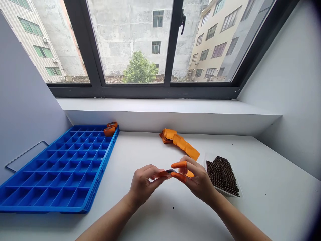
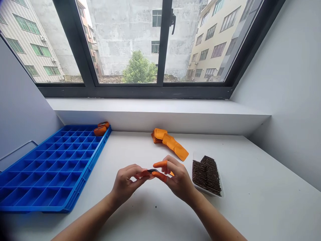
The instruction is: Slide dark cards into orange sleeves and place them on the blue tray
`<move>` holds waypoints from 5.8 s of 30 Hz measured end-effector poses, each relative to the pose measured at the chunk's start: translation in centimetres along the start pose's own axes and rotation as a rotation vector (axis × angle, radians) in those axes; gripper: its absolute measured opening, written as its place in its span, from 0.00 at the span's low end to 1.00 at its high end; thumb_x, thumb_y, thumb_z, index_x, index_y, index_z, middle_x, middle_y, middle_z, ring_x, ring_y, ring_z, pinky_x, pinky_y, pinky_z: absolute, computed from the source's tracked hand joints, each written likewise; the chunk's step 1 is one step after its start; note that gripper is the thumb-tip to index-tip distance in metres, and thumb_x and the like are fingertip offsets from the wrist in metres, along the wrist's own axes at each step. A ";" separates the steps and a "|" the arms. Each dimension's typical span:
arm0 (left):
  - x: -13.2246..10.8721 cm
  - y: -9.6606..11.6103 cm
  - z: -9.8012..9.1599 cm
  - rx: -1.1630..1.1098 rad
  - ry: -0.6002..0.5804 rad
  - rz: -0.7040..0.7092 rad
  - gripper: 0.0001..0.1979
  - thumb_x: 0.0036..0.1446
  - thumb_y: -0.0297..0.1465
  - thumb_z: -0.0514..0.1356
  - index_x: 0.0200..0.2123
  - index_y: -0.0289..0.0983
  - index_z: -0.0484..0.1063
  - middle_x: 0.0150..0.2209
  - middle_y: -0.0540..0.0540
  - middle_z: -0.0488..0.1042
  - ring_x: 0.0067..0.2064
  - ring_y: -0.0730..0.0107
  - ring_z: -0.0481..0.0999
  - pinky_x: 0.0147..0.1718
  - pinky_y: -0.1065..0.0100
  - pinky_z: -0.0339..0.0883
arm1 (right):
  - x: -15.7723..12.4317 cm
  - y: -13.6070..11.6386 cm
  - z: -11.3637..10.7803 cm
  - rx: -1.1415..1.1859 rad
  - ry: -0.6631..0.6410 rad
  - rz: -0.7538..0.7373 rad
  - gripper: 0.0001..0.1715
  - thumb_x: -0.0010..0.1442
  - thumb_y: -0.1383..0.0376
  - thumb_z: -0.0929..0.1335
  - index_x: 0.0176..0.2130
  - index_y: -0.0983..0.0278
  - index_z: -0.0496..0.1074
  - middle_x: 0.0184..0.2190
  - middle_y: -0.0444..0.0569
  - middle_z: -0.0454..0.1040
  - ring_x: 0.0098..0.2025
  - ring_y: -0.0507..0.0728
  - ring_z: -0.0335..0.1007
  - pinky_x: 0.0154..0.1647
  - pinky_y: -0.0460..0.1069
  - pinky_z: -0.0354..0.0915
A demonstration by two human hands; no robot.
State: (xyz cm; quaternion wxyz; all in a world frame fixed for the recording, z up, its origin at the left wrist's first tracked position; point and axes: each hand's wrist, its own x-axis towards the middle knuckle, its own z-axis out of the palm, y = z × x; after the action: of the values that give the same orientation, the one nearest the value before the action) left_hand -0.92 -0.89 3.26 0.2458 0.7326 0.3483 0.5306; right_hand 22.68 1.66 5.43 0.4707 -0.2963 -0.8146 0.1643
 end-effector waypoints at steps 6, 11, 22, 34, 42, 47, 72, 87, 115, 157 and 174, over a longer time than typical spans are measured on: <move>-0.1 0.3 0.2 -0.128 -0.020 -0.121 0.05 0.67 0.36 0.70 0.42 0.41 0.83 0.37 0.45 0.83 0.38 0.63 0.86 0.35 0.65 0.83 | 0.2 -0.4 0.0 0.047 -0.031 0.006 0.05 0.69 0.63 0.76 0.46 0.57 0.79 0.35 0.45 0.74 0.34 0.54 0.72 0.31 0.50 0.71; -0.2 0.4 0.3 -0.106 0.004 -0.129 0.06 0.67 0.34 0.70 0.38 0.40 0.79 0.35 0.47 0.81 0.36 0.66 0.84 0.32 0.69 0.79 | 0.2 -0.6 0.1 -0.010 -0.030 0.038 0.08 0.69 0.62 0.76 0.47 0.56 0.78 0.39 0.46 0.73 0.35 0.54 0.72 0.32 0.51 0.73; -0.5 0.0 0.8 -0.167 -0.018 -0.147 0.06 0.66 0.32 0.70 0.39 0.39 0.77 0.38 0.46 0.79 0.37 0.66 0.83 0.35 0.67 0.83 | -0.3 -0.5 0.8 0.070 -0.057 0.095 0.08 0.72 0.61 0.72 0.48 0.58 0.71 0.40 0.47 0.74 0.35 0.54 0.74 0.32 0.49 0.75; -0.6 -0.9 0.1 0.126 -0.170 0.009 0.15 0.64 0.25 0.68 0.52 0.41 0.75 0.47 0.41 0.80 0.47 0.56 0.80 0.49 0.53 0.80 | -0.6 0.3 1.3 -0.054 -0.040 -0.096 0.07 0.74 0.69 0.70 0.48 0.59 0.78 0.34 0.47 0.79 0.32 0.54 0.72 0.29 0.48 0.69; -0.3 -0.6 -0.7 0.197 -0.183 0.133 0.11 0.65 0.25 0.68 0.50 0.42 0.80 0.43 0.42 0.80 0.45 0.59 0.77 0.44 0.59 0.77 | -0.6 0.0 2.1 -0.114 -0.016 -0.164 0.03 0.73 0.66 0.72 0.45 0.59 0.79 0.31 0.46 0.80 0.30 0.53 0.75 0.28 0.47 0.70; -0.1 -1.1 -1.4 0.203 -0.158 0.093 0.05 0.67 0.35 0.71 0.44 0.46 0.87 0.34 0.45 0.82 0.37 0.62 0.77 0.37 0.63 0.73 | -0.9 0.8 2.3 -0.060 -0.018 -0.084 0.12 0.71 0.56 0.74 0.50 0.59 0.77 0.34 0.48 0.84 0.32 0.55 0.80 0.28 0.47 0.73; 11.3 -13.1 -26.3 0.906 0.286 -0.538 0.12 0.63 0.38 0.69 0.45 0.40 0.88 0.41 0.43 0.88 0.42 0.54 0.86 0.46 0.61 0.76 | -1.3 1.2 0.7 -0.170 -0.105 0.008 0.19 0.72 0.60 0.71 0.61 0.54 0.71 0.44 0.52 0.79 0.34 0.56 0.76 0.31 0.52 0.81; 10.6 -15.6 -25.2 0.977 0.251 -0.363 0.11 0.67 0.36 0.64 0.47 0.42 0.87 0.46 0.45 0.87 0.48 0.56 0.84 0.48 0.64 0.74 | -1.3 1.8 0.6 -0.166 -0.191 -0.058 0.24 0.69 0.65 0.73 0.61 0.53 0.70 0.43 0.51 0.78 0.30 0.55 0.74 0.30 0.52 0.80; 9.9 -14.5 -25.5 1.021 0.223 -0.495 0.15 0.60 0.39 0.71 0.46 0.39 0.76 0.45 0.40 0.84 0.46 0.51 0.83 0.43 0.59 0.76 | -0.7 5.2 -6.6 -0.776 0.032 -0.085 0.17 0.75 0.49 0.67 0.47 0.57 0.78 0.42 0.48 0.80 0.27 0.54 0.71 0.45 0.57 0.68; 4.6 -2.7 8.4 0.709 -0.596 0.214 0.13 0.76 0.26 0.54 0.54 0.36 0.78 0.51 0.36 0.82 0.46 0.56 0.85 0.41 0.60 0.81 | -1.6 7.1 -12.5 -0.760 0.264 0.149 0.25 0.77 0.55 0.62 0.42 0.59 0.85 0.44 0.52 0.71 0.42 0.59 0.73 0.48 0.58 0.67; 1.7 -4.5 -0.4 0.116 -0.434 -0.339 0.10 0.68 0.38 0.67 0.49 0.52 0.88 0.52 0.49 0.87 0.52 0.59 0.86 0.55 0.61 0.79 | -1.0 1.2 -3.3 -0.298 -0.139 0.103 0.15 0.76 0.57 0.67 0.56 0.55 0.79 0.45 0.52 0.75 0.45 0.61 0.75 0.47 0.59 0.76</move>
State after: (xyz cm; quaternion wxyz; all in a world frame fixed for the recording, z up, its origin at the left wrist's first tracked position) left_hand -2.14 3.31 1.14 0.3574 0.7734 0.4348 0.2917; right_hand 26.36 1.87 5.76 0.3549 -0.3921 -0.8444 0.0855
